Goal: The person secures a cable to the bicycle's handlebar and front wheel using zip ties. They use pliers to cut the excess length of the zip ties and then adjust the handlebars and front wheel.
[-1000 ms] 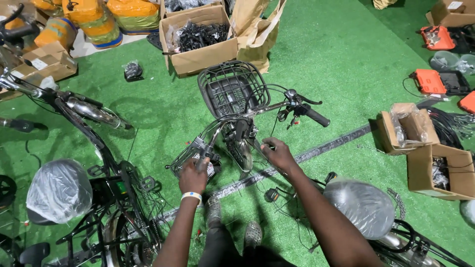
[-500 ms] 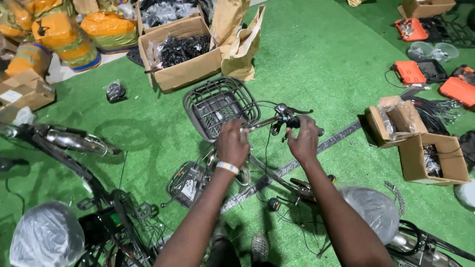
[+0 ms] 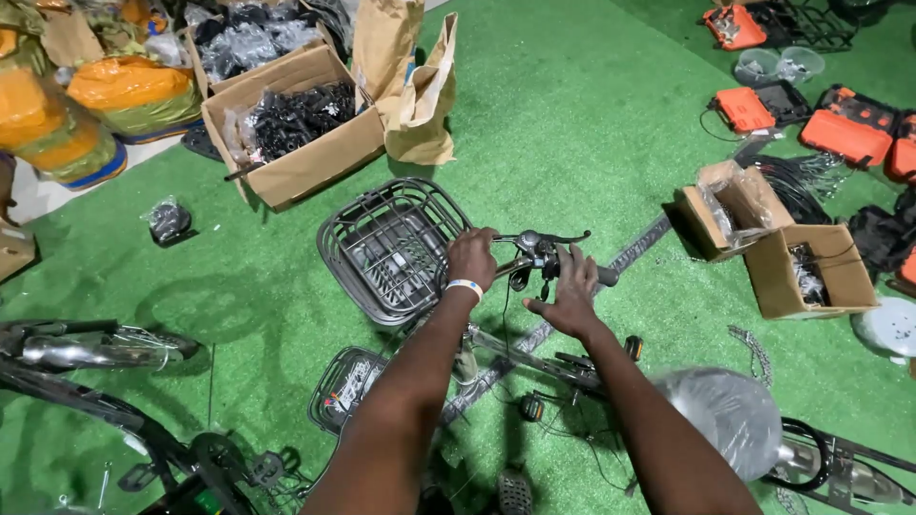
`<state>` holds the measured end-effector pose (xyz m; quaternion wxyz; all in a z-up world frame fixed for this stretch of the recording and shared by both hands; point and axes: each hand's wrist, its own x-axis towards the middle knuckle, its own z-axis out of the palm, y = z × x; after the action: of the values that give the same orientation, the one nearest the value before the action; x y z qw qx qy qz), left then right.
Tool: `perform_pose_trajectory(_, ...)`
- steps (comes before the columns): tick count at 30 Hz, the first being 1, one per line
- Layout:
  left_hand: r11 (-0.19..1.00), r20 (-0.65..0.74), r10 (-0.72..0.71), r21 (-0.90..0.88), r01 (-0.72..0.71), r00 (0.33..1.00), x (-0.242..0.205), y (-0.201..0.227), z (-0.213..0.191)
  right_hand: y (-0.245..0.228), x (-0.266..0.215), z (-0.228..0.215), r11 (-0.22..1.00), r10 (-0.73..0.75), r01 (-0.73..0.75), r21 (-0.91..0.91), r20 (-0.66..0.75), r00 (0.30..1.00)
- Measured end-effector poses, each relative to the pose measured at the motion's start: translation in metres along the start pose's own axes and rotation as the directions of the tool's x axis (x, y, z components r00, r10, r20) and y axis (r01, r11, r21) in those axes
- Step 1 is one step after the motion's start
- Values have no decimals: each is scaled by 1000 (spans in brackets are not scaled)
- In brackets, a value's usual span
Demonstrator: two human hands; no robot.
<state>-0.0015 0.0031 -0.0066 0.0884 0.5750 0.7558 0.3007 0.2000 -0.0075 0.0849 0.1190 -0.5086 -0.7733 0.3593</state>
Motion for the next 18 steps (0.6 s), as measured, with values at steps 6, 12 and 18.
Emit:
perform_pose_trajectory(6, 995, 129, 47, -93, -35, 991, 14, -18, 0, -7, 3, 4, 999, 47, -47, -4, -20, 999)
perform_pose_trajectory(12, 938, 84, 8, -345, 21, 996, 0, -9, -27, 1, 5, 7, 998, 53, -54, -23, -26, 998)
perform_pose_trajectory(18, 715, 221, -205, -631, 301, 953, -23, -84, -26, 12, 4, 9, 999, 26, -26, -22, -8, 1000)
